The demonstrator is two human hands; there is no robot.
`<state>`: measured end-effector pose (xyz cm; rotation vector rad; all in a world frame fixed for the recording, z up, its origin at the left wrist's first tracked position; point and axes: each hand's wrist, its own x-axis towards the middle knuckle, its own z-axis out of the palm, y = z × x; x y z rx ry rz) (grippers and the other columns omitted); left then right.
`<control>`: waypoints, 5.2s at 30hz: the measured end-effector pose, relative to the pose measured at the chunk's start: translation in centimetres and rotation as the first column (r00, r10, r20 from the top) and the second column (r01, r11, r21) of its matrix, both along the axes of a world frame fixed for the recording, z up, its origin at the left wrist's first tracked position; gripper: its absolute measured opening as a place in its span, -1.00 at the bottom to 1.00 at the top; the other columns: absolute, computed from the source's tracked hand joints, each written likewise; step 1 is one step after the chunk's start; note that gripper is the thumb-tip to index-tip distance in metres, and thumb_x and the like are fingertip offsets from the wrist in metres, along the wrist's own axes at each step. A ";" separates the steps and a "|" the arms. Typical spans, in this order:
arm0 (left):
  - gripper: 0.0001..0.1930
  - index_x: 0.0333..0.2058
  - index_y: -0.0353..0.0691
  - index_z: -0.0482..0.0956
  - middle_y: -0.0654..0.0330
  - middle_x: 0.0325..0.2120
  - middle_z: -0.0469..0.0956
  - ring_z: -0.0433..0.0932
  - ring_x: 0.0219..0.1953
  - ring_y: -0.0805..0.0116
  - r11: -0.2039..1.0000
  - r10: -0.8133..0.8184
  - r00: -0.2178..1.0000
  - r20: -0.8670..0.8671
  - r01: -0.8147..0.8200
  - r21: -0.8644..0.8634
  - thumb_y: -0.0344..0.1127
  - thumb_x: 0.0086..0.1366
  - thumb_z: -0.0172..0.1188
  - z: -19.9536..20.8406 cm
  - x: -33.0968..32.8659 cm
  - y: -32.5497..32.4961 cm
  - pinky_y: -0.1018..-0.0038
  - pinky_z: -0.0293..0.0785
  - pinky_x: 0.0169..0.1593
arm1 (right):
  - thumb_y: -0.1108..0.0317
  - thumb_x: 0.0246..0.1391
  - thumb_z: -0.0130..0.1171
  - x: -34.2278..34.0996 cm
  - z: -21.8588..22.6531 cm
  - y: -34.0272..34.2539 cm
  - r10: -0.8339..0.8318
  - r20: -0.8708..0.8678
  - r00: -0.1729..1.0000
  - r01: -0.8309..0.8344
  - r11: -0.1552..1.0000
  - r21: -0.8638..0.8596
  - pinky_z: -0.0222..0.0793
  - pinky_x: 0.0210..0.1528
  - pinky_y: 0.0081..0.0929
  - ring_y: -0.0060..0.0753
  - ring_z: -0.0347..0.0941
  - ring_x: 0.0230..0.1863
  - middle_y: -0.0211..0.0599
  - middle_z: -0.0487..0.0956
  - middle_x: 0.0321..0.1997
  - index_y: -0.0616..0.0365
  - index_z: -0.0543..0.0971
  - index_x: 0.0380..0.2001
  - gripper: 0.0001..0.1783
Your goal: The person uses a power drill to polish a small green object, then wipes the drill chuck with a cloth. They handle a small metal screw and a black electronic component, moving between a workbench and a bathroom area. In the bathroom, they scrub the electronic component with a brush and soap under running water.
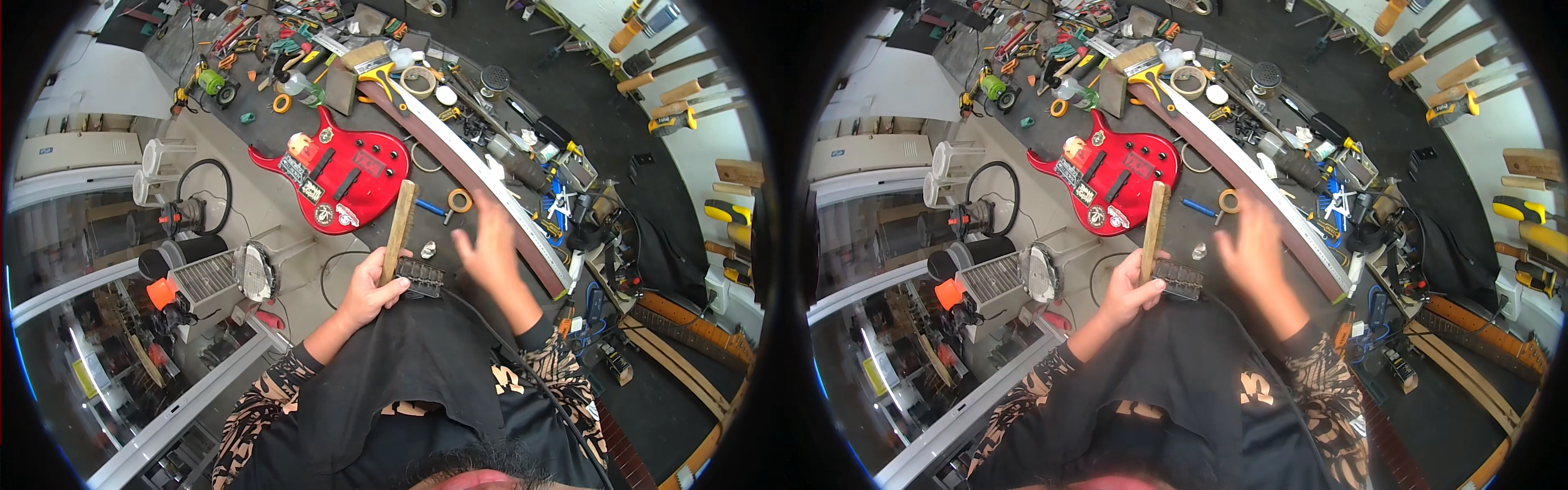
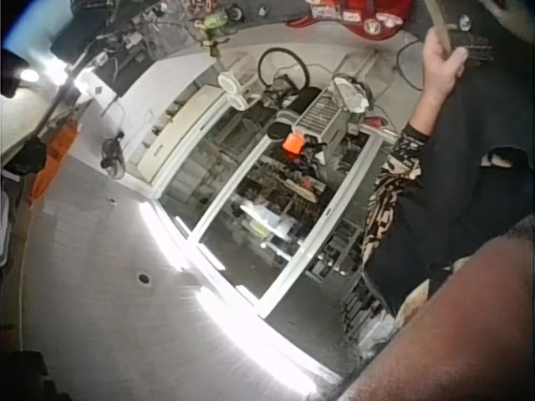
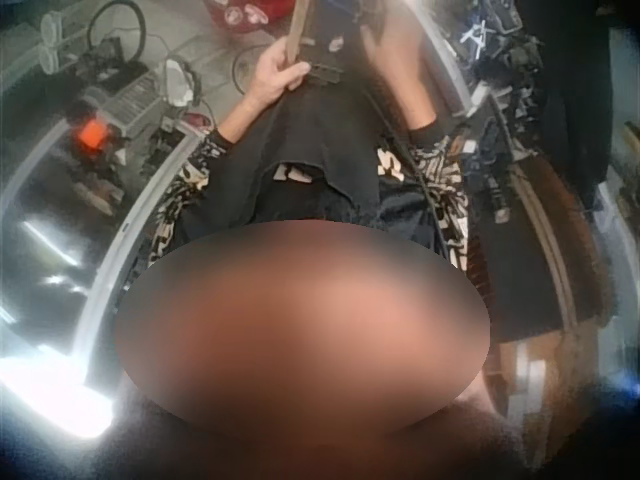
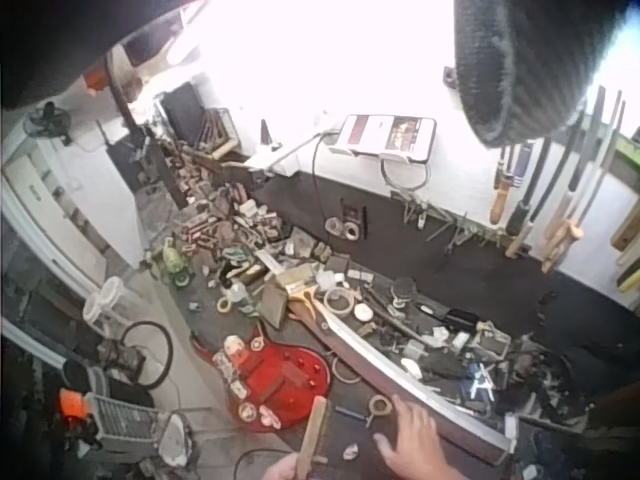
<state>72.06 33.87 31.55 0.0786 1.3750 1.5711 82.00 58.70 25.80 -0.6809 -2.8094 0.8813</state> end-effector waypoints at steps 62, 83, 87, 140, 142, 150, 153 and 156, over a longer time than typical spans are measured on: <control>-0.64 0.24 -0.31 0.50 0.31 -0.26 0.61 0.45 -0.40 0.61 0.958 0.218 0.866 -0.450 -0.277 -0.069 -0.31 0.57 0.16 3.8 -43.1 -41.6 0.56 0.41 -0.31 | 0.09 0.35 0.25 -57.9 -3.9 -34.3 -0.071 -0.094 0.993 -0.007 0.759 -0.651 0.54 -0.20 -0.17 -0.27 0.62 -0.32 -0.26 0.69 -0.33 0.15 0.69 -0.14 -0.67; -0.47 0.29 -0.36 0.56 -0.19 0.02 0.73 0.73 0.07 -0.01 0.928 -0.060 0.574 -0.817 -0.270 -0.258 -0.16 0.47 0.23 -8.8 -112.4 -35.4 0.22 0.60 0.16 | 0.38 0.29 0.18 -76.9 -9.8 -17.9 0.104 0.756 0.647 -0.584 0.705 0.403 0.67 -0.25 -0.08 -0.04 0.80 -0.21 -0.21 0.79 -0.31 -0.01 0.59 -0.01 -0.78; -0.35 0.40 -0.28 0.48 -0.19 0.29 0.55 0.55 0.31 -0.11 0.929 -0.175 0.273 -0.946 -0.272 -0.251 -0.09 0.44 0.34 -7.1 -119.2 -32.8 0.17 0.44 0.40 | 0.22 0.36 0.19 -80.9 -1.6 -19.1 -0.165 0.592 0.789 -0.193 0.848 0.494 0.61 -0.22 0.19 0.24 0.73 -0.27 0.03 0.76 -0.31 0.09 0.49 0.02 -0.72; -0.59 0.07 -0.32 0.53 0.16 -0.25 0.59 0.57 -0.43 0.36 0.393 0.897 0.425 -0.119 -0.892 -0.223 -0.35 0.29 0.37 -0.1 -187.9 -123.2 0.37 0.57 -0.35 | 0.03 0.49 0.20 -220.4 4.4 -123.6 0.846 0.320 0.426 0.082 0.317 -0.945 0.38 -0.43 -0.49 -0.64 0.44 -0.36 -0.59 0.53 -0.33 -0.01 0.69 -0.14 -0.71; -0.50 0.13 -0.35 0.52 0.13 -0.24 0.61 0.61 -0.36 0.35 0.405 0.779 0.531 -0.333 -0.832 -0.379 -0.42 0.21 0.40 0.7 -189.9 -126.8 0.37 0.59 -0.29 | 0.03 0.50 0.19 -222.9 4.6 -127.0 0.908 0.263 0.327 0.053 0.260 -0.964 0.40 -0.41 -0.47 -0.64 0.45 -0.35 -0.58 0.54 -0.33 -0.04 0.69 -0.12 -0.72; -0.32 0.28 -0.22 0.50 0.11 -0.17 0.65 0.65 -0.20 0.36 0.049 0.653 0.303 -0.694 -0.932 -0.360 -0.48 0.16 0.48 4.6 -197.1 -138.8 0.37 0.62 -0.10 | 0.12 0.49 0.26 -232.9 2.9 -141.9 0.985 0.061 0.165 0.284 0.012 -0.959 0.55 -0.05 -0.34 -0.41 0.57 -0.20 -0.39 0.64 -0.14 0.09 0.57 0.01 -0.71; -0.27 0.34 -0.23 0.45 0.11 -0.09 0.66 0.66 -0.10 0.37 -0.047 0.677 0.125 -0.725 -0.976 -0.212 -0.52 0.18 0.48 4.9 -198.1 -144.0 0.38 0.62 -0.05 | 0.21 0.47 0.28 -235.8 2.9 -147.2 0.984 0.023 0.177 0.267 -0.025 -0.963 0.57 0.01 -0.34 -0.33 0.61 -0.13 -0.29 0.66 -0.08 0.17 0.56 0.06 -0.71; -0.27 0.43 -0.28 0.37 0.10 0.04 0.65 0.67 0.05 0.36 -0.109 0.737 -0.068 -0.672 -0.994 -0.018 -0.57 0.31 0.42 5.8 -200.7 -149.6 0.35 0.62 0.13 | 0.19 0.49 0.26 -239.4 2.3 -151.7 0.975 0.066 0.210 0.223 0.018 -0.975 0.62 0.09 -0.26 -0.21 0.68 -0.05 -0.21 0.69 -0.05 0.22 0.56 0.10 -0.66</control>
